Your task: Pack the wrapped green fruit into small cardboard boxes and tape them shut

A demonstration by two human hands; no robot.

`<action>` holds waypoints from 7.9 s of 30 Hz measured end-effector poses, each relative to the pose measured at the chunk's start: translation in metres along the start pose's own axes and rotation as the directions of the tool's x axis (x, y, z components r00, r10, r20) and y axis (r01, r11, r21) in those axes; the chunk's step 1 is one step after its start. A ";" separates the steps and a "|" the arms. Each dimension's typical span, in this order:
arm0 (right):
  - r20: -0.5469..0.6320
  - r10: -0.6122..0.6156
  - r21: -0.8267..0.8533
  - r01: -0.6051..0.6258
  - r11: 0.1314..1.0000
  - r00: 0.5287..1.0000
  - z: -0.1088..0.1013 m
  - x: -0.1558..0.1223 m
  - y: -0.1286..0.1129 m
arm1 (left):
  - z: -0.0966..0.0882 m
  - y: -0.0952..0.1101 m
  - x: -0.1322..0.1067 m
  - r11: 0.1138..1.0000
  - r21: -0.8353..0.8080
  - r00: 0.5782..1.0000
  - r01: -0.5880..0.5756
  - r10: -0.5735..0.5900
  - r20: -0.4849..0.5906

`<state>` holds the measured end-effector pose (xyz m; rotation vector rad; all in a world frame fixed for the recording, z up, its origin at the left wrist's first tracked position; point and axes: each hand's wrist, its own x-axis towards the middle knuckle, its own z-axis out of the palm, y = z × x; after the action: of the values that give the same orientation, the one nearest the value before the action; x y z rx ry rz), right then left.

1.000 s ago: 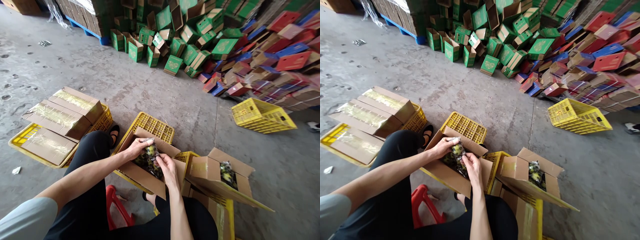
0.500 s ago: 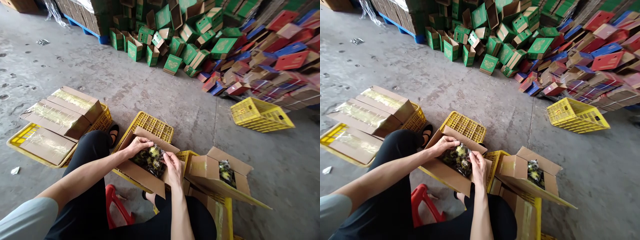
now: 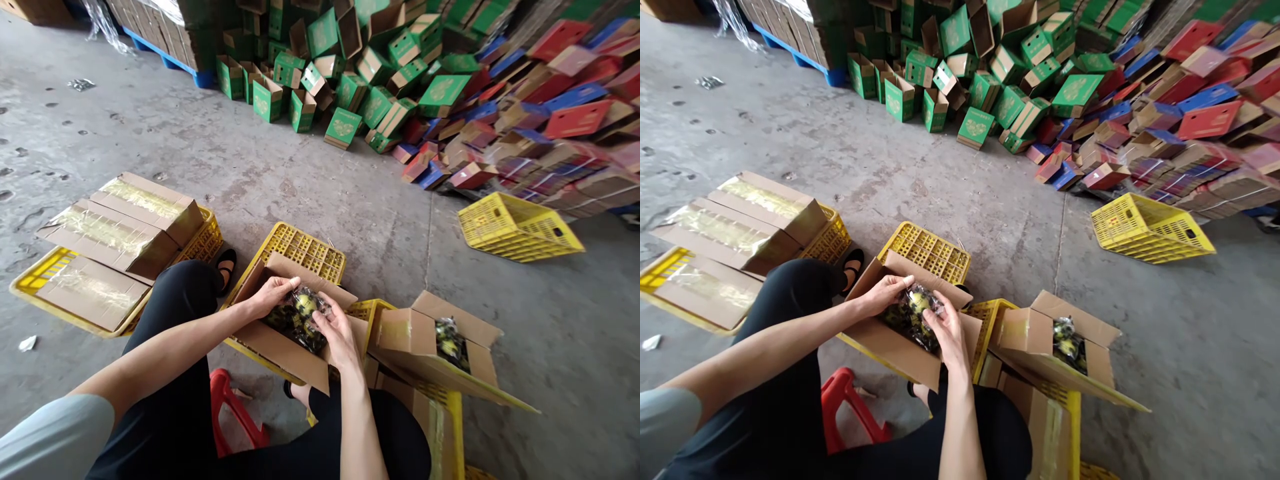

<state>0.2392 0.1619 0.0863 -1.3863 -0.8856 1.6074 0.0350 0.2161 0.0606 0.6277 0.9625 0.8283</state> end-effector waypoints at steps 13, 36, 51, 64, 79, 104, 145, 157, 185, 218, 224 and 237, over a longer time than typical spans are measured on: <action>-0.174 -0.160 -0.155 0.133 0.979 0.972 -0.011 0.009 0.008 | 0.001 0.004 -0.002 0.950 -0.027 0.946 0.311 -0.306 0.108; -0.055 0.024 -0.035 -0.026 0.999 0.998 -0.003 0.001 0.003 | 0.001 0.000 -0.002 0.997 -0.074 0.984 0.017 -0.004 0.179; -0.036 -0.064 -0.074 0.061 0.995 0.997 -0.005 0.002 0.001 | 0.000 0.004 -0.005 0.998 0.002 0.955 0.058 -0.056 0.291; -0.159 -0.185 -0.201 0.152 0.968 0.970 -0.011 0.005 0.006 | 0.002 0.001 -0.005 0.990 0.019 0.970 0.138 -0.139 0.199; -0.112 -0.235 -0.266 0.199 0.943 0.965 -0.005 0.004 -0.002 | 0.002 0.002 -0.004 0.975 -0.122 0.975 0.188 -0.170 0.140; -0.151 -0.191 -0.087 0.179 0.980 0.970 -0.007 0.008 0.004 | -0.001 -0.011 0.000 0.999 -0.038 0.980 0.022 -0.014 0.200; -0.176 -0.029 -0.076 0.016 0.997 0.984 -0.001 0.006 0.001 | -0.007 0.000 0.001 0.527 0.776 0.938 -0.346 0.206 0.278; 0.261 -0.111 -0.504 0.234 0.832 0.959 0.020 0.000 0.022 | -0.015 0.017 0.000 0.477 0.865 0.978 -0.153 0.200 0.063; -0.337 -0.007 0.121 0.050 0.991 0.942 -0.019 0.008 0.003 | -0.035 0.008 0.005 0.483 0.869 0.976 -0.111 0.220 0.003; -0.250 -0.090 0.036 0.102 0.994 0.964 -0.009 0.008 0.001 | 0.000 -0.002 -0.002 0.994 0.099 0.953 0.051 -0.078 0.292; -0.321 -0.047 0.037 0.062 0.997 0.946 -0.011 0.012 0.005 | -0.002 -0.006 0.005 0.966 0.207 0.961 -0.153 0.097 0.257; -0.221 -0.045 -0.031 0.039 0.999 0.974 -0.008 0.011 0.006 | -0.004 0.001 0.006 0.998 0.042 0.994 -0.053 0.048 0.102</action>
<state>0.2459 0.1690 0.0754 -1.5214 -0.8001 1.3811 0.0332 0.2221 0.0574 0.7286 0.8780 0.8139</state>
